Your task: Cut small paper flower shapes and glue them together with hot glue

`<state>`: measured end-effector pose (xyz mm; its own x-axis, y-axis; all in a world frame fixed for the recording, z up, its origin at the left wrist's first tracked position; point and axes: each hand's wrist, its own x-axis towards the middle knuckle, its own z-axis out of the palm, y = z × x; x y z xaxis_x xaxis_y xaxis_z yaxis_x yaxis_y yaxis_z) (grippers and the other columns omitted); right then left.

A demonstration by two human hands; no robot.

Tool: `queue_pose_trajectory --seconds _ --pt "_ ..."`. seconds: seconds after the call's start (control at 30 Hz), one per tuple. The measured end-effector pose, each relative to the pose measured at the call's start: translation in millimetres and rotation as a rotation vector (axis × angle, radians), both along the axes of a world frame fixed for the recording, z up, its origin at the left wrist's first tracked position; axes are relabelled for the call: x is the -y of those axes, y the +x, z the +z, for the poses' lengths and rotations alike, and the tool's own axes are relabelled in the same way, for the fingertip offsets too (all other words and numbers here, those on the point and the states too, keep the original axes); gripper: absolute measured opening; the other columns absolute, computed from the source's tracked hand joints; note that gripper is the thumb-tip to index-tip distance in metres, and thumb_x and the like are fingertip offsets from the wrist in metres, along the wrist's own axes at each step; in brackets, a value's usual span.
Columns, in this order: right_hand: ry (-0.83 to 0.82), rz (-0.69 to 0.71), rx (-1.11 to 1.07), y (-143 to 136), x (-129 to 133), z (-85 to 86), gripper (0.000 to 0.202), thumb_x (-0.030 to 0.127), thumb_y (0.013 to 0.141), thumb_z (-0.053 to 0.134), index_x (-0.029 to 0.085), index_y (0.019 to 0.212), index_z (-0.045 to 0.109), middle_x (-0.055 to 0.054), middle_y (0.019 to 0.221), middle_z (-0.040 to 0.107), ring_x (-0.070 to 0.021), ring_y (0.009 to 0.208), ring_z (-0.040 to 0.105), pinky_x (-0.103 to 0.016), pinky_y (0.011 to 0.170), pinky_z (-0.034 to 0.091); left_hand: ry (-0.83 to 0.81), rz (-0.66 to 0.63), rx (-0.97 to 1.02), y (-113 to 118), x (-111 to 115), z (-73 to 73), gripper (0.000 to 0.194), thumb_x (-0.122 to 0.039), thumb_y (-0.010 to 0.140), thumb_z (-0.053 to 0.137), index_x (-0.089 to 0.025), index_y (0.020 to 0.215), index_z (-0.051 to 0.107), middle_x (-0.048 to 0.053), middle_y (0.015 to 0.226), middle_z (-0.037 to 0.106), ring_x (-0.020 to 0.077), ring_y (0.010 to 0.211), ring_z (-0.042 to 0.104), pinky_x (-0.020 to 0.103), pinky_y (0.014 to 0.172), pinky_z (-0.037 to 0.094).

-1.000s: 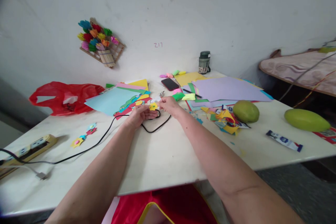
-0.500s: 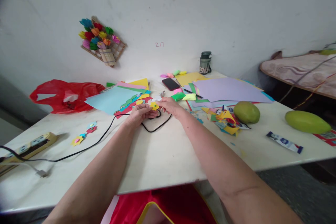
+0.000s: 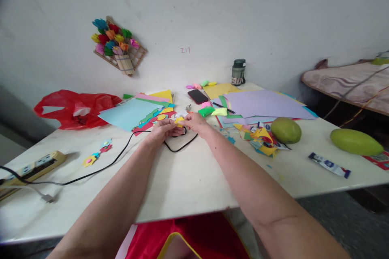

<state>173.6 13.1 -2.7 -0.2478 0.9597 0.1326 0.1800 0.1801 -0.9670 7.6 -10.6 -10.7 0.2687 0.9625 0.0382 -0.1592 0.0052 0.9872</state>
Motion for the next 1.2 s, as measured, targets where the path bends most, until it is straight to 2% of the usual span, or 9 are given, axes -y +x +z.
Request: queue_pose_trajectory --seconds 0.17,0.43,0.7,0.8,1.0,1.2 --pt "-0.018 -0.027 0.005 -1.5 1.7 2.0 0.037 0.048 0.055 0.074 0.017 0.057 0.053 0.007 0.043 0.044 -0.0061 0.042 0.034 -0.023 0.042 0.022 0.005 -0.018 -0.013 -0.1 -0.4 -0.1 0.026 -0.029 0.063 0.074 -0.012 0.072 0.057 0.012 0.076 0.071 0.0197 0.065 0.069 0.026 0.061 0.055" --pt "-0.021 -0.04 -0.015 -3.6 0.0 -0.8 0.032 0.039 0.058 0.073 0.017 0.056 0.051 0.007 0.041 0.043 -0.0053 0.04 0.034 -0.021 0.04 0.021 0.007 -0.021 -0.024 -0.6 -2.2 -2.4 0.027 -0.03 0.062 0.074 -0.012 0.073 0.057 0.011 0.075 0.071 0.0193 0.065 0.069 0.027 0.062 0.054" --pt "-0.136 0.053 -0.127 1.2 2.5 4.4 0.04 0.056 0.07 0.064 0.017 0.067 0.056 -0.001 0.062 0.057 -0.0067 0.042 0.042 -0.02 0.035 0.023 -0.009 -0.008 -0.018 0.3 -1.1 -1.1 0.029 -0.031 0.061 0.075 -0.013 0.069 0.054 0.009 0.071 0.07 0.0199 0.065 0.069 0.028 0.063 0.054" --pt "-0.134 0.038 -0.145 1.9 2.1 5.3 0.035 0.05 0.072 0.065 0.016 0.068 0.058 -0.002 0.06 0.058 -0.0063 0.042 0.042 -0.019 0.034 0.022 -0.009 -0.004 -0.009 0.5 -0.9 -1.2 0.029 -0.03 0.061 0.074 -0.014 0.069 0.052 0.01 0.071 0.07 0.0198 0.064 0.069 0.027 0.061 0.053" --pt "-0.107 -0.053 -0.158 -0.7 0.6 3.6 0.02 0.026 0.073 0.066 0.014 0.061 0.056 0.0 0.055 0.058 -0.0042 0.041 0.041 -0.017 0.036 0.023 -0.009 0.006 -0.011 1.0 -0.7 -1.6 0.023 -0.028 0.063 0.07 -0.013 0.071 0.054 0.012 0.074 0.071 0.0194 0.064 0.069 0.027 0.062 0.053" --pt "0.028 -0.051 -0.083 -2.5 -3.0 -0.8 0.019 0.022 0.071 0.065 0.014 0.057 0.056 0.003 0.049 0.055 -0.0048 0.04 0.04 -0.019 0.041 0.029 -0.099 0.059 0.058 3.9 -3.2 3.2 0.028 -0.038 0.068 0.062 -0.012 0.075 0.057 0.012 0.069 0.068 0.0239 0.064 0.069 0.031 0.061 0.054"
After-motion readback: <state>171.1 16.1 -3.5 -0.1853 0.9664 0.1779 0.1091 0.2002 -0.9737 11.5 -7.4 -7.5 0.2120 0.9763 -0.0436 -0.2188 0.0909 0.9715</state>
